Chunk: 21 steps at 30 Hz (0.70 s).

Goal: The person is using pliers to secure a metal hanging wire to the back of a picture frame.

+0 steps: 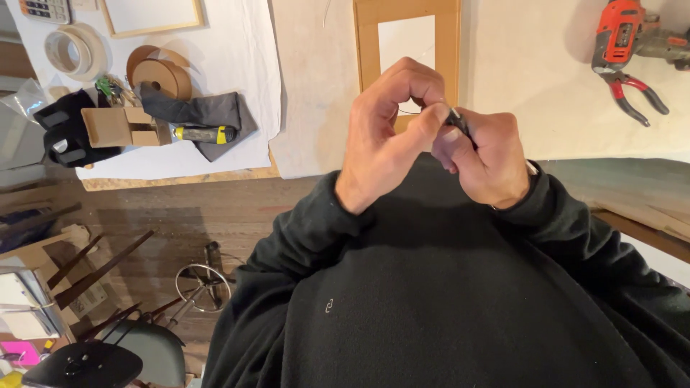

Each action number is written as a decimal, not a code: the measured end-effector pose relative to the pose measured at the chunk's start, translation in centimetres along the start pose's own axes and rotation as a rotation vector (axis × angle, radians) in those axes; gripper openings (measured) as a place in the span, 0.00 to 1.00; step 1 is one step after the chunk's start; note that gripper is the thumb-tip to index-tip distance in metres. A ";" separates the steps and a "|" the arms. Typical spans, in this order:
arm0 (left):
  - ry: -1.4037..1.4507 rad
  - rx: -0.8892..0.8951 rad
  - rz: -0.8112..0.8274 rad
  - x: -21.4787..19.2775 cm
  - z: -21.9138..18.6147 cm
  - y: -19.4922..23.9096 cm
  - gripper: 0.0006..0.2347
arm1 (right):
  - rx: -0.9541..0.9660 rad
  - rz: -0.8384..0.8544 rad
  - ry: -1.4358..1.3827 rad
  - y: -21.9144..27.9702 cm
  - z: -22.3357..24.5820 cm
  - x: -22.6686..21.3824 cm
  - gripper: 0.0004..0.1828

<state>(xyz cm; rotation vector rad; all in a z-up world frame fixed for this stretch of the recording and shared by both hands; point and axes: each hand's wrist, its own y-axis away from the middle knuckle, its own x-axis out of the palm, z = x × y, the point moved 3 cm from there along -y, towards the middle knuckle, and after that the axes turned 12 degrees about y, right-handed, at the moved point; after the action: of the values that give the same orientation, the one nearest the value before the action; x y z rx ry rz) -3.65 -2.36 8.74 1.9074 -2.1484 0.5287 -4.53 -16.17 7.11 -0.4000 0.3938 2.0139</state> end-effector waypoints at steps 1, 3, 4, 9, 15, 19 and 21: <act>-0.002 0.003 0.003 0.3 0.0 0.0 0.00 | -0.003 -0.003 0.000 -0.1 0.1 0.0 0.16; -0.317 0.229 -0.123 0.7 -0.7 0.2 0.07 | 0.050 -0.020 -0.178 0.1 0.0 -0.1 0.16; -0.316 0.229 -0.118 0.4 0.0 0.0 0.07 | 0.051 -0.025 -0.178 0.0 0.3 -0.1 0.16; -0.968 0.924 -0.064 0.5 -0.3 0.0 0.11 | 0.011 -0.012 -0.321 0.0 0.6 0.2 0.21; -0.922 0.685 0.142 -0.1 -1.7 -0.6 0.03 | -0.049 0.005 0.087 -0.7 0.2 -1.0 0.23; -0.646 0.171 0.211 -1.6 -2.1 -1.3 0.01 | -0.176 -0.030 0.475 -0.8 -0.9 -1.8 0.19; -0.154 -0.367 0.292 -3.3 -0.8 -1.2 0.03 | -0.151 0.048 0.364 -0.9 -0.3 -1.5 0.12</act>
<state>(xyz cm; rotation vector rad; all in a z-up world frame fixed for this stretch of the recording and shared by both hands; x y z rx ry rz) -2.11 0.90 8.30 1.4924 -2.4341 0.0230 -3.00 -17.09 7.40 -0.8653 0.4784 2.0237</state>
